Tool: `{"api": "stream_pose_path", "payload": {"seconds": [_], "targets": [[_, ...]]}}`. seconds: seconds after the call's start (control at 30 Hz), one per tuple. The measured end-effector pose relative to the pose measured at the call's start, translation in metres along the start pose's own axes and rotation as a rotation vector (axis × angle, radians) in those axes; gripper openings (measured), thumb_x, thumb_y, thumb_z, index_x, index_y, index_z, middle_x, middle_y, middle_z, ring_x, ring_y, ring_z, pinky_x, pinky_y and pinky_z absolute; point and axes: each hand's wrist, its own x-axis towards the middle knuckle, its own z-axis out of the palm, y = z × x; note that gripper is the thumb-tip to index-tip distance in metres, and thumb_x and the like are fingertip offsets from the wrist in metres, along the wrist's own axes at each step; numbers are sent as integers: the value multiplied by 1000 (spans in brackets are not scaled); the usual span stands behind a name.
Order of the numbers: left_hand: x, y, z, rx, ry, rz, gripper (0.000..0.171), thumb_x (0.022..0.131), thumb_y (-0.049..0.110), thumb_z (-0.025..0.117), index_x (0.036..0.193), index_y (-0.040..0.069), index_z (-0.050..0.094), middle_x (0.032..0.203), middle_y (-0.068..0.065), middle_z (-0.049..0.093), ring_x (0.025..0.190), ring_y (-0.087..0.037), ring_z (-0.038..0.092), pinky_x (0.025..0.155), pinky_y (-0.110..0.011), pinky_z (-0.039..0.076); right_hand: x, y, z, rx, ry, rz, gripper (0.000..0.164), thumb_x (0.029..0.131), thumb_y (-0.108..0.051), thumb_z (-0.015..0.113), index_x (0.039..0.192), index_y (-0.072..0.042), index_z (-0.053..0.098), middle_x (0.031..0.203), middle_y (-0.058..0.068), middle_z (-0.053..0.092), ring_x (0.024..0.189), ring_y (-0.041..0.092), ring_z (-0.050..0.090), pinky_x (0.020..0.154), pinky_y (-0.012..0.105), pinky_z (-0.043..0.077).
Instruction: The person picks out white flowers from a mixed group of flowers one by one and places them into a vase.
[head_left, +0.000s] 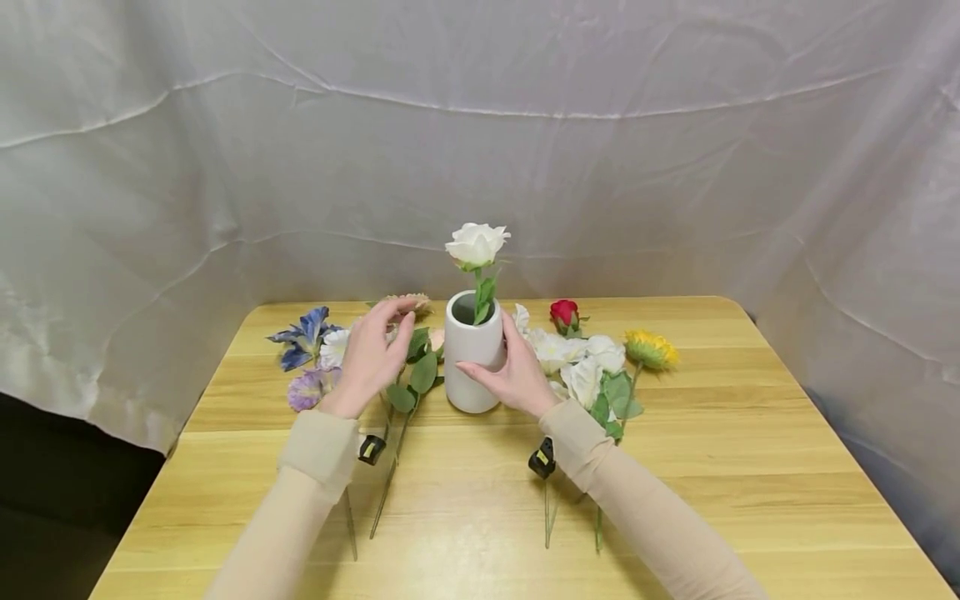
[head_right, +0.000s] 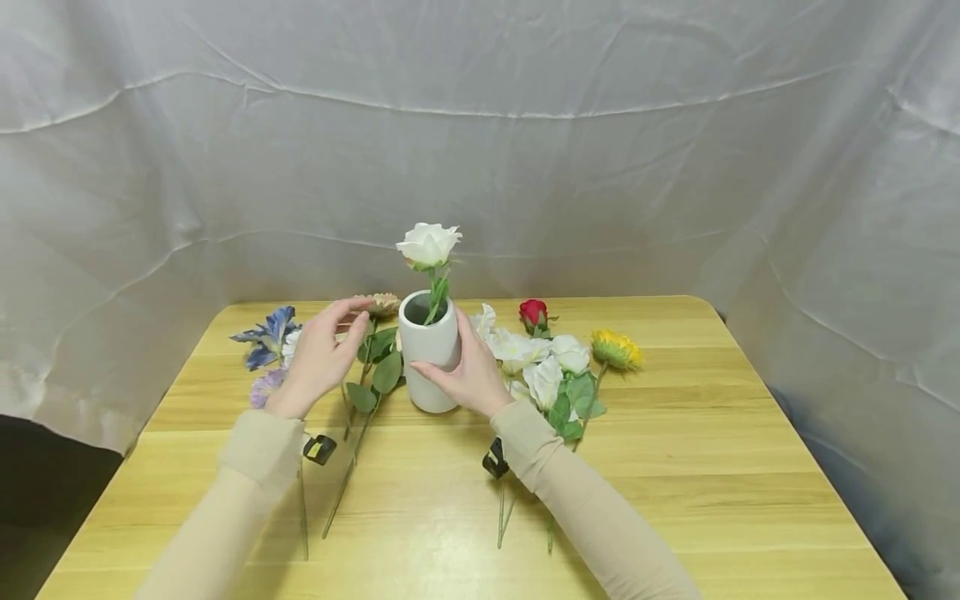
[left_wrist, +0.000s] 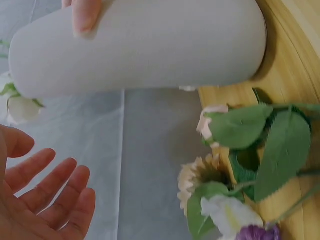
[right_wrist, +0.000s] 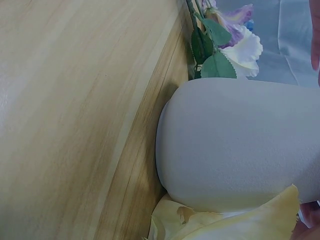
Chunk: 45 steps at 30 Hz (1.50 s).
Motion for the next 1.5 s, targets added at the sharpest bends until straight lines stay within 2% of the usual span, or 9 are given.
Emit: {"api": "stream_pose_path", "payload": {"seconds": [0.17,0.33,0.47,0.63,0.8,1.03,1.17,1.27,1.5], "targets": [[-7,-7,-16,53,30,-46,32,96,18,50,125,6,58,122,-13,61,102,-28,58,88,-48,48,-2,-1,0,-1,-5,10,87,79,-20,76,148,-10,23,134,12,48,117,27,51,96,46,45],[-13,-14,-30,147,91,-99,30,95,17,50,120,5,60,112,-14,63,98,-31,59,81,-49,49,-1,-2,0,3,2,1,88,79,-20,76,148,-9,23,134,13,48,117,28,50,97,46,45],[-21,-18,-39,219,99,-140,29,95,19,49,117,4,59,106,-14,62,95,-32,59,78,-50,49,0,-1,0,-1,1,-1,88,79,-20,76,148,-10,23,134,12,48,117,27,51,96,46,46],[-33,-25,-44,287,93,-143,28,94,17,48,115,2,59,101,-16,61,89,-34,59,74,-51,47,1,1,0,1,0,-10,87,79,-20,76,148,-10,24,133,12,49,117,26,51,97,45,45],[-45,-34,-44,303,17,-175,27,95,16,48,114,0,57,99,-17,61,85,-33,60,70,-49,51,1,1,0,0,-1,-11,87,79,-20,76,148,-9,24,133,12,49,116,27,51,97,46,45],[-58,-42,-29,327,-117,-235,23,93,15,50,109,1,59,92,-16,63,73,-29,57,60,-42,49,1,0,0,8,1,0,87,79,-20,77,147,-10,25,133,13,49,116,28,51,97,46,45],[-62,-46,-18,315,-180,-262,23,92,14,52,109,1,60,95,-16,64,77,-29,59,64,-43,51,1,0,0,13,1,0,87,79,-20,77,148,-10,24,133,13,49,116,28,51,97,46,45],[-64,-50,-10,307,-217,-284,26,92,13,52,113,0,59,98,-16,63,86,-30,58,73,-46,51,1,1,0,12,-1,0,88,79,-20,76,148,-10,24,134,12,48,116,27,51,97,46,45],[-59,-56,3,318,-314,-370,31,93,18,50,118,2,56,81,-8,60,62,-21,51,57,-36,45,0,1,0,8,-3,-7,87,79,-20,76,148,-10,24,133,12,49,116,27,51,97,45,45]]}}
